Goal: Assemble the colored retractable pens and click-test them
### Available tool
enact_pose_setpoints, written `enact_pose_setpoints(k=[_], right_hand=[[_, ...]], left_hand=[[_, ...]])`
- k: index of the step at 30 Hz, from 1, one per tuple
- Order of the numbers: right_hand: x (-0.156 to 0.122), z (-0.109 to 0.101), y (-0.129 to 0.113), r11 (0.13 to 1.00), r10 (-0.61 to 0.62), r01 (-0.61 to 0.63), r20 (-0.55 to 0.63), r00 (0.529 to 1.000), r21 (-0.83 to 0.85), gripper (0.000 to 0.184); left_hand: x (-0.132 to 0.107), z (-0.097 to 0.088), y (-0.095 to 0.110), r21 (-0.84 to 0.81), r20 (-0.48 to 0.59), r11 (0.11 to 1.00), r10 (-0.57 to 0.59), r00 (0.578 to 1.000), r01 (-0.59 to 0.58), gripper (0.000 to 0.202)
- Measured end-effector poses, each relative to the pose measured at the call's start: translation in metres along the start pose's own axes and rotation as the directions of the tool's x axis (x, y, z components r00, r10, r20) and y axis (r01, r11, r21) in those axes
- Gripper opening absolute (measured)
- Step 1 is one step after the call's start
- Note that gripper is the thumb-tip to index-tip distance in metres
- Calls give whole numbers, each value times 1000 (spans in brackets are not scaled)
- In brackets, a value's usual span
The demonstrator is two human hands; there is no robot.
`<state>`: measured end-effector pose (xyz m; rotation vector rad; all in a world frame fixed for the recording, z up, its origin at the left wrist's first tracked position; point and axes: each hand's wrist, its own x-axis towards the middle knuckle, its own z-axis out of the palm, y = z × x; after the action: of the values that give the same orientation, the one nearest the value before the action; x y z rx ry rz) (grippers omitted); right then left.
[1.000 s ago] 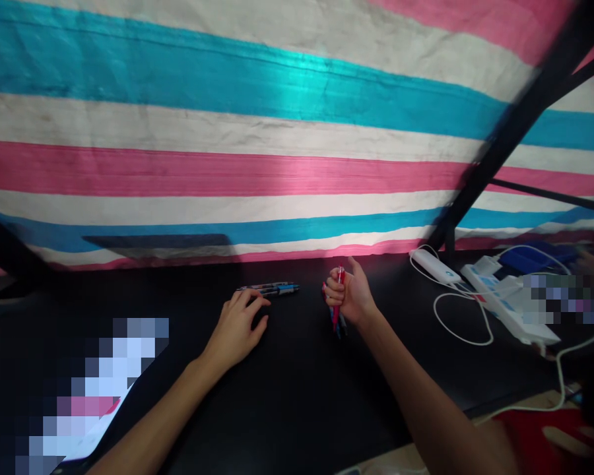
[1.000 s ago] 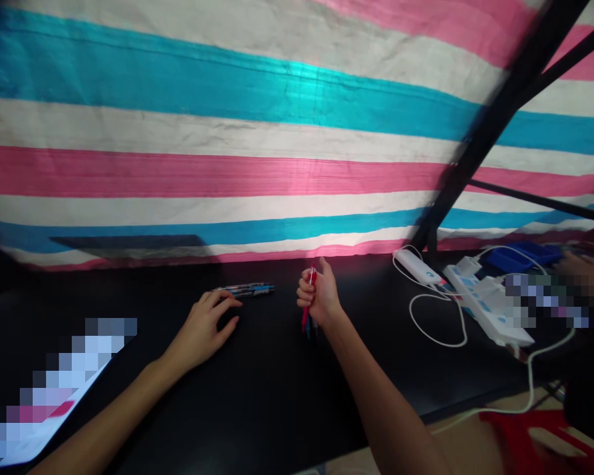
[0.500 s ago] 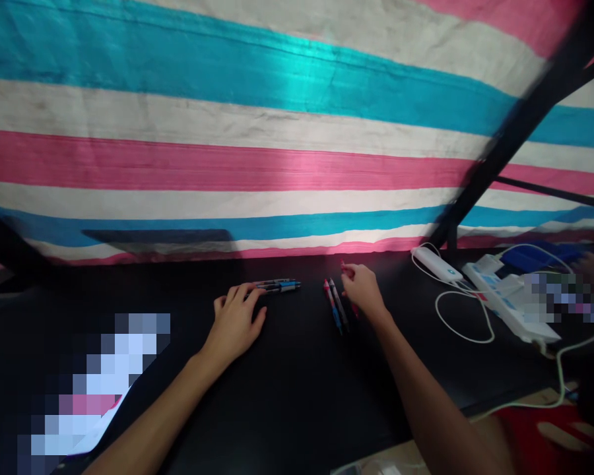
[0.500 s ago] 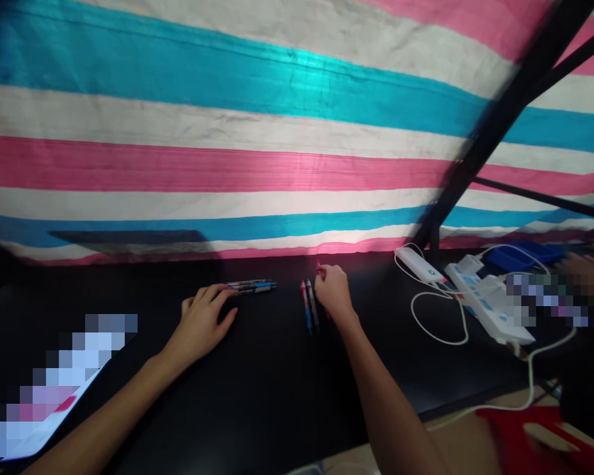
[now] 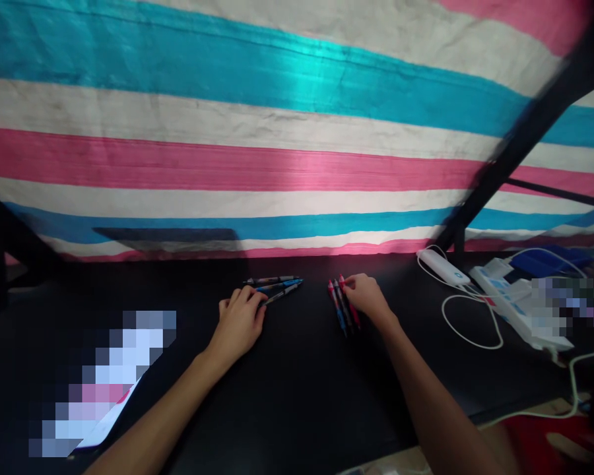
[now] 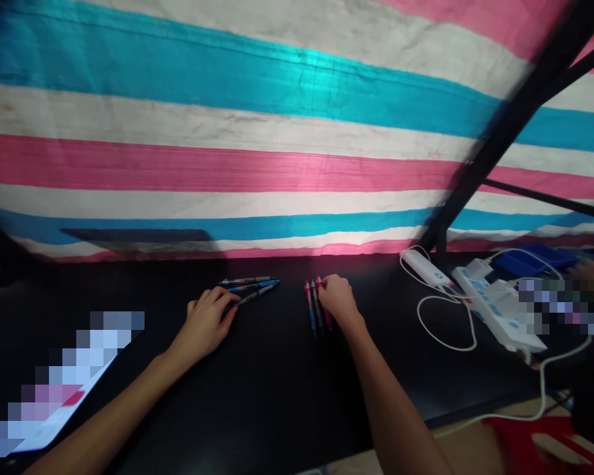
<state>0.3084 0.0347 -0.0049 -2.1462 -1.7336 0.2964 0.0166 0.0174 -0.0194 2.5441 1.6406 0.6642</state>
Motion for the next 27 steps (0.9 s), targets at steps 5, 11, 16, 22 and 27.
enact_pose_setpoints(k=[5, 11, 16, 22, 27], right_hand=[[1, -1, 0, 999, -28, 28, 27, 999, -16, 21], [-1, 3, 0, 999, -6, 7, 29, 1000, -31, 22], [-2, -1, -1, 999, 17, -18, -26, 999, -33, 29], [-11, -2, -20, 908, -257, 317, -232, 938, 273, 21], [-34, 14, -50, 740, -507, 546, -209, 837, 392, 17]], left_hand=[[1, 3, -4, -74, -5, 997, 12, 1000, -12, 20], [3, 4, -9, -245, -11, 968, 51, 999, -52, 25], [4, -2, -7, -324, -13, 943, 77, 997, -77, 21], [5, -5, -1, -521, -41, 853, 18, 999, -37, 18], [4, -4, 8, -811, 109, 574, -37, 993, 110, 16]])
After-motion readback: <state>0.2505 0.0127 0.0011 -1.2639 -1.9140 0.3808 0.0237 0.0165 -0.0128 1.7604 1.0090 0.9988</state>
